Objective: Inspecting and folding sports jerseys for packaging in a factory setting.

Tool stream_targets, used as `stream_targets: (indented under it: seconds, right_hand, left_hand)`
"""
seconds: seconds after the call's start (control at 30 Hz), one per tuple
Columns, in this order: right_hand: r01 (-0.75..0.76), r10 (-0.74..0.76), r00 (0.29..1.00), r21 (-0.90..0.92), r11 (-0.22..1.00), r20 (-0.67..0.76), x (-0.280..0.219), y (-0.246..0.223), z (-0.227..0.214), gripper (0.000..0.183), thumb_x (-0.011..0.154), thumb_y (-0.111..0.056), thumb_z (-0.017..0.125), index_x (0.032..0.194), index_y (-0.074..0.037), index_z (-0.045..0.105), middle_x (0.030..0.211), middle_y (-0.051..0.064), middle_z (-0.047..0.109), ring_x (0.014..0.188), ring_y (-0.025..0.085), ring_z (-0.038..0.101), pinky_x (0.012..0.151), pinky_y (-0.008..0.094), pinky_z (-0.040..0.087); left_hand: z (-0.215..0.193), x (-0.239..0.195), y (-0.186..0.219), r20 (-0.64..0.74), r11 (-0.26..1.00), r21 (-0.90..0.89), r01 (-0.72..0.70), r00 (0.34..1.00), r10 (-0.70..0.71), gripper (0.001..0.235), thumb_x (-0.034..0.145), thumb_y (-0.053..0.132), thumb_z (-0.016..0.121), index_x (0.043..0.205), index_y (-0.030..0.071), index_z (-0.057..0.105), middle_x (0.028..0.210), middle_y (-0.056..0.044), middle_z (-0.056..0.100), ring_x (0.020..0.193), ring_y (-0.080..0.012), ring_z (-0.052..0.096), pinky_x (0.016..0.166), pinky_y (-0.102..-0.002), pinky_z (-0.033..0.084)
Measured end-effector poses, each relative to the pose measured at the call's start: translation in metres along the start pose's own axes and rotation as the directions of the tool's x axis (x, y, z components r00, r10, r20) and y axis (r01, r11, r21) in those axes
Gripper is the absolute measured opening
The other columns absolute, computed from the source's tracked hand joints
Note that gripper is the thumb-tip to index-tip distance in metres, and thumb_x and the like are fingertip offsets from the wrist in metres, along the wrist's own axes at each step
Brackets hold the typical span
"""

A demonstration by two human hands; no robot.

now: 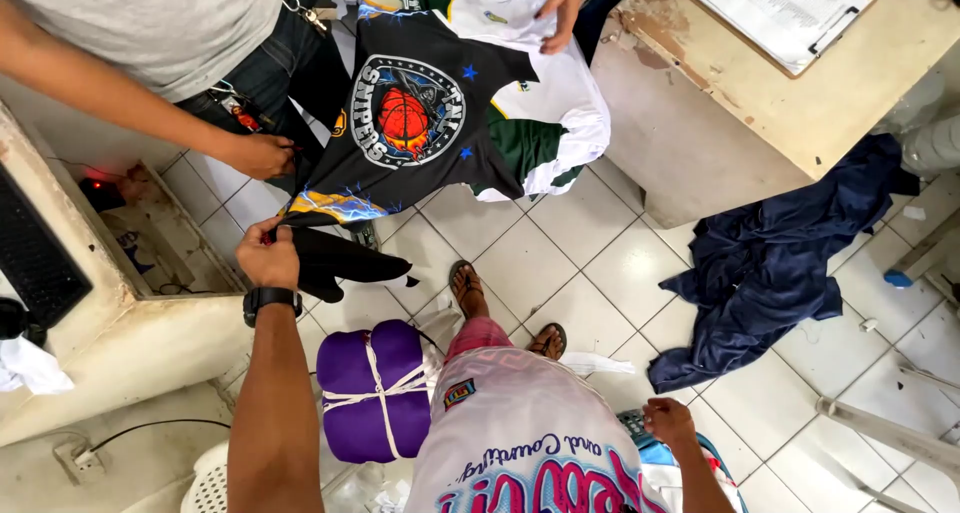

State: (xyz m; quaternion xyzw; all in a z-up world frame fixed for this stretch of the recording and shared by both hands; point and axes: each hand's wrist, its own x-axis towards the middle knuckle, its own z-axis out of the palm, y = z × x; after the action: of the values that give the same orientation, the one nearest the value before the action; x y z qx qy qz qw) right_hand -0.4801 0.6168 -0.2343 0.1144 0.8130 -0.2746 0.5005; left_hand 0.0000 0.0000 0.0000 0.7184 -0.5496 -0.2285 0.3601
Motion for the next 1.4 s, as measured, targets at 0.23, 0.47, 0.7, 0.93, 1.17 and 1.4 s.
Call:
stream_targets:
  seconds: [0.23, 0.47, 0.7, 0.93, 1.17, 1.4]
  right_hand:
    - [0.247, -0.212, 0.969, -0.537, 0.806, 0.129, 0.003, -0.08, 0.046, 0.047, 0.097, -0.037, 0.073, 0.135, -0.011, 0.081, 0.096, 0.014, 0.091, 0.09, 0.024, 0.088, 0.092, 0.04, 0.062]
    - [0.656, -0.507, 0.755, -0.49, 0.575, 0.416, -0.031, -0.228, 0.173, 0.042, 0.098, -0.035, 0.077, 0.136, -0.018, 0.078, 0.125, 0.017, 0.082, 0.128, 0.042, 0.073, 0.109, 0.054, 0.059]
    - [0.783, -0.516, 0.62, -0.499, 0.371, 0.591, -0.105, -0.362, 0.274, 0.042, 0.101, -0.026, 0.07, 0.14, -0.012, 0.073, 0.12, 0.017, 0.08, 0.12, 0.041, 0.076, 0.103, 0.056, 0.062]
    - [0.8, -0.525, 0.599, -0.48, 0.36, 0.605, -0.082, -0.399, 0.349, 0.042, 0.101, -0.024, 0.07, 0.139, -0.007, 0.072, 0.121, 0.019, 0.079, 0.121, 0.044, 0.075, 0.102, 0.058, 0.062]
    - [0.71, -0.511, 0.702, -0.54, 0.452, 0.496, -0.083, -0.434, 0.361, 0.068, 0.098, -0.033, 0.068, 0.16, -0.012, 0.05, 0.156, 0.018, 0.054, 0.146, 0.039, 0.056, 0.117, 0.062, 0.048]
    - [0.621, -0.613, 0.776, -0.343, 0.704, 0.147, -0.03, -0.476, 0.364, 0.078, 0.1, -0.027, 0.066, 0.166, -0.001, 0.034, 0.161, 0.029, 0.04, 0.137, 0.049, 0.057, 0.115, 0.058, 0.052]
  left_hand:
    - [-0.003, 0.003, 0.01, 0.005, 0.997, -0.031, -0.076, 0.997, 0.076, 0.011, 0.099, 0.013, 0.075, 0.106, 0.013, 0.084, 0.096, -0.001, 0.079, 0.082, -0.0159, 0.069, 0.076, -0.034, 0.061]
    - [-0.012, 0.006, 0.001, -0.013, 0.996, -0.01, -0.09, 0.996, 0.09, 0.019, 0.098, 0.016, 0.082, 0.116, 0.02, 0.087, 0.089, -0.011, 0.066, 0.083, -0.02, 0.064, 0.078, -0.035, 0.055]
    - [-0.02, -0.016, 0.012, 0.105, 0.997, -0.067, -0.024, 0.994, 0.031, 0.023, 0.098, 0.012, 0.079, 0.12, 0.013, 0.086, 0.095, -0.023, 0.071, 0.089, -0.0265, 0.064, 0.085, -0.041, 0.054]
    - [-0.031, -0.021, 0.051, 0.189, 0.993, -0.121, 0.009, 0.982, 0.014, 0.024, 0.096, 0.011, 0.081, 0.118, 0.018, 0.088, 0.084, -0.007, 0.066, 0.084, -0.0141, 0.059, 0.084, -0.031, 0.055]
    - [-0.048, -0.021, 0.057, 0.228, 0.993, -0.108, -0.035, 0.972, 0.059, 0.021, 0.103, 0.01, 0.076, 0.121, 0.013, 0.085, 0.101, -0.006, 0.075, 0.096, -0.0157, 0.067, 0.093, -0.034, 0.057]
    - [-0.05, -0.027, 0.067, 0.2, 0.996, -0.071, 0.054, 0.979, -0.039, 0.022, 0.103, 0.005, 0.073, 0.123, 0.006, 0.082, 0.114, -0.009, 0.082, 0.106, -0.0176, 0.075, 0.096, -0.031, 0.062]
